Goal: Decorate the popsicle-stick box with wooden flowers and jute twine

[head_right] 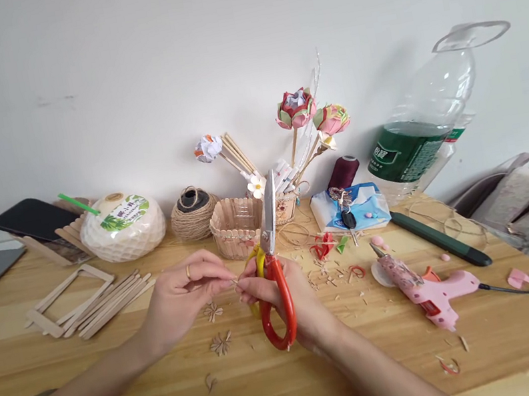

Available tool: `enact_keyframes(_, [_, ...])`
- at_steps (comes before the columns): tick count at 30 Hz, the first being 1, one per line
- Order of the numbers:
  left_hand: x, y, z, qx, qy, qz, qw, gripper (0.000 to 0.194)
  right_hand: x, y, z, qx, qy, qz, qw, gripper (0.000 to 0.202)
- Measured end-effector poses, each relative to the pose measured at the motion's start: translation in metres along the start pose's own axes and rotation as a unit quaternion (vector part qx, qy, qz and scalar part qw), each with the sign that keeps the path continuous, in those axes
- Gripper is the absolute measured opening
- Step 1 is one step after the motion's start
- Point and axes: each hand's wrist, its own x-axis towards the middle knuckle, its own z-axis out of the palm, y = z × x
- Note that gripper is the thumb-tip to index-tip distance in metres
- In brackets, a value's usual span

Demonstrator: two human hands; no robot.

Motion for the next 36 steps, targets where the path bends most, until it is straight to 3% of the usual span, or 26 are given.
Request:
enact_keyframes(3, [-0.001, 0.003, 0.001, 0.009, 0.003, 0.005, 1.000, 0.010, -0.001, -0.003, 0.000, -0.042, 0.007, -0.017, 0.999, 0.020])
enact_keyframes(10, [0.001, 0.008, 0.004, -0.030, 0.000, -0.176, 0.984, 0.012, -0.003, -0.006, 0.003, -0.155, 0.051, -0.071, 0.984, 0.023])
enact_keyframes(14, [0.000, 0.007, 0.004, -0.038, -0.023, -0.214, 0.976, 0.011, -0.004, -0.006, 0.004, -0.180, 0.058, -0.079, 0.979, 0.024])
enact_keyframes(19, [0.003, 0.010, 0.003, -0.040, -0.007, -0.255, 0.966, 0.012, -0.002, -0.004, 0.003, -0.180, 0.040, -0.061, 0.981, 0.027])
enact_keyframes(27, [0.004, 0.014, 0.000, -0.114, 0.012, -0.252, 0.961, 0.016, -0.002, -0.004, 0.002, -0.195, 0.034, -0.071, 0.978, 0.026])
enact_keyframes(36, [0.002, 0.008, 0.003, -0.048, -0.010, -0.247, 0.968, 0.013, -0.002, -0.004, 0.002, -0.194, 0.050, -0.069, 0.977, 0.024])
